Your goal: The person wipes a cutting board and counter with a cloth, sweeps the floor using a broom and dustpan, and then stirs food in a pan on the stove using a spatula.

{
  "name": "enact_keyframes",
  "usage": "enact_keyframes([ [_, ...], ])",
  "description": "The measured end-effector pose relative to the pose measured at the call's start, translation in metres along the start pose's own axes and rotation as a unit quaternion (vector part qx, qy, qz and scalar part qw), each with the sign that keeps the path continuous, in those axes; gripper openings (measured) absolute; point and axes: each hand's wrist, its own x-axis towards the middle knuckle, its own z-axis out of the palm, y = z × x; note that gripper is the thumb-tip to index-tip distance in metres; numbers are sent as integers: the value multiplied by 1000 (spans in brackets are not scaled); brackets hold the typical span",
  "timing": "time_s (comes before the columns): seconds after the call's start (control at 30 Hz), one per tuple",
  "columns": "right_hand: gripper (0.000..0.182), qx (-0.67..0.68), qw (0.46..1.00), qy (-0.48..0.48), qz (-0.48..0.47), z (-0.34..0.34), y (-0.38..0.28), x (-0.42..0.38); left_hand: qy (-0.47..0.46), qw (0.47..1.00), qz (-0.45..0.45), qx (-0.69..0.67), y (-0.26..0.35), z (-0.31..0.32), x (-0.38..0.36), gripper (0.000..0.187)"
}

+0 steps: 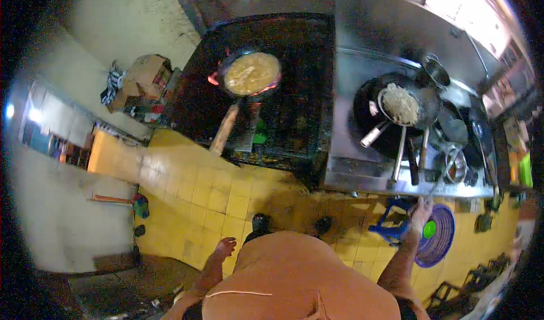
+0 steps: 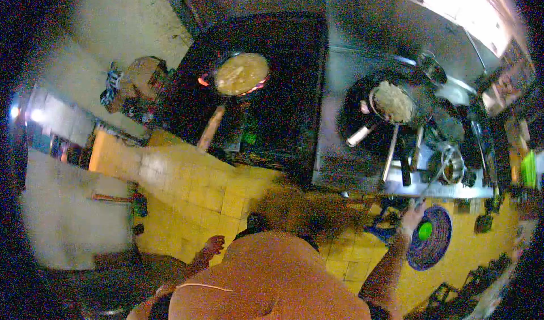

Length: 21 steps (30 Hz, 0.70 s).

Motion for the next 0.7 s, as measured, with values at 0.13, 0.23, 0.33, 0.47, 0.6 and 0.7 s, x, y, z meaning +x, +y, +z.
enact_keyframes([
  [0.13, 50, -57, 997, -8, 48, 7, -9, -10, -194, 967, 46, -158, 7, -29, 13, 38],
  [0.23, 54, -160, 967, -80, -179, 75, -71, -69, -43, 997, 27, 55, 45, -31, 27, 41],
  [0.33, 46, -232, 916, -179, -274, 178, -164, -152, -151, 975, 142, 77, 43, -74, 77, 35],
  [0.47, 51, -325, 860, -283, -272, 291, -216, -212, -160, 960, 43, -223, 70, -124, 118, 34],
  [0.6, 53, -450, 787, -284, -312, 385, -215, -226, -126, 952, -43, -277, 62, -185, 139, 31],
  [0.7, 53, -504, 746, -300, -317, 429, -216, -233, -60, 971, 52, -227, 45, -215, 135, 29],
])
